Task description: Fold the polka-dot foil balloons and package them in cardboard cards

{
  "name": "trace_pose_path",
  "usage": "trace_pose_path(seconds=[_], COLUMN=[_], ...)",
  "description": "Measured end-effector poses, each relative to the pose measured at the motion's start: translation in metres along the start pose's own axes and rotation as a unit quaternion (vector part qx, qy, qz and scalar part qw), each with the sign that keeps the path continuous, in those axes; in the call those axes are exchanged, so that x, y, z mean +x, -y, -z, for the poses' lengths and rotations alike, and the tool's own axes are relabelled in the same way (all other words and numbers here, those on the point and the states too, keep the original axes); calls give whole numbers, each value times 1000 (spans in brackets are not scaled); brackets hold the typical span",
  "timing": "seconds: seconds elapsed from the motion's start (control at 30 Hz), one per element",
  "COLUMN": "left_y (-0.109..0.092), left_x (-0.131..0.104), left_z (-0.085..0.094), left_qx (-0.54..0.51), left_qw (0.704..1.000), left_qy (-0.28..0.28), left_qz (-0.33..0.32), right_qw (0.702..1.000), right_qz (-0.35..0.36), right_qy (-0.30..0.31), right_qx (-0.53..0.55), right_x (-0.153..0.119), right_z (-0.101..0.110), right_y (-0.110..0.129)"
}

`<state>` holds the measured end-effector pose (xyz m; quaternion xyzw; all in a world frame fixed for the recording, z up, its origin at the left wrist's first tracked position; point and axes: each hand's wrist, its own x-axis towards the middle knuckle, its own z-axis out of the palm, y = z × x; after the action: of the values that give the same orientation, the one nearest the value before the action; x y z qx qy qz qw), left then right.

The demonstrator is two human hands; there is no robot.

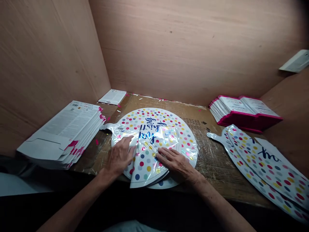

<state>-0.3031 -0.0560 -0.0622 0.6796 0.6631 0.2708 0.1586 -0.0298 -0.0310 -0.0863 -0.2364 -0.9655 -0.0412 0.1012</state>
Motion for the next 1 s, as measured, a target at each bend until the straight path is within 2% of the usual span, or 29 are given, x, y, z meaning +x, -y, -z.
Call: trace_pose_path(seconds=[0.03,0.1,0.17,0.23,0.3,0.37,0.47,0.53,0.67,0.77,0.83,0.9,0.97,1.0], left_y=[5,14,20,22,19,12,1,-5,-12,-11,-8,-4,0,1], left_x=[-5,-13,-15,-12,-5,5,20,27,32,36,39,44,50,53], left_z=[-3,-7,-9,-9,-11,-14,-18,-20,-19,-21,-24,-28,-31,-32], left_qx=[16,10,2,-13,-37,-57,-33,2,53,99,118,122,117,114], left_qw=[997,980,971,978,991,997,989,985,991,987,982,981,980,980], left_qy=[-4,56,106,107,83,52,40,42,12,34,43,37,30,26], left_qz=[-80,-193,-215,-178,-100,7,136,167,125,123,138,148,157,162], right_qw=[1000,999,992,968,930,900,883,883,881,877,876,900,942,960], right_qz=[3,-2,-57,-163,-284,-374,-444,-458,-469,-472,-475,-434,-329,-270], right_qy=[14,29,13,-25,-54,-59,-41,-20,27,61,56,-9,-71,-69], right_qx=[7,44,115,190,227,214,146,99,59,69,62,27,-10,-23], right_x=[2,3,5,12,22,35,52,60,67,67,66,68,78,85], right_z=[0,4,7,8,5,-1,-9,-13,-13,-8,-4,0,1,0], right_y=[1,0,-3,-7,-13,-18,-24,-25,-28,-31,-28,-18,-3,6])
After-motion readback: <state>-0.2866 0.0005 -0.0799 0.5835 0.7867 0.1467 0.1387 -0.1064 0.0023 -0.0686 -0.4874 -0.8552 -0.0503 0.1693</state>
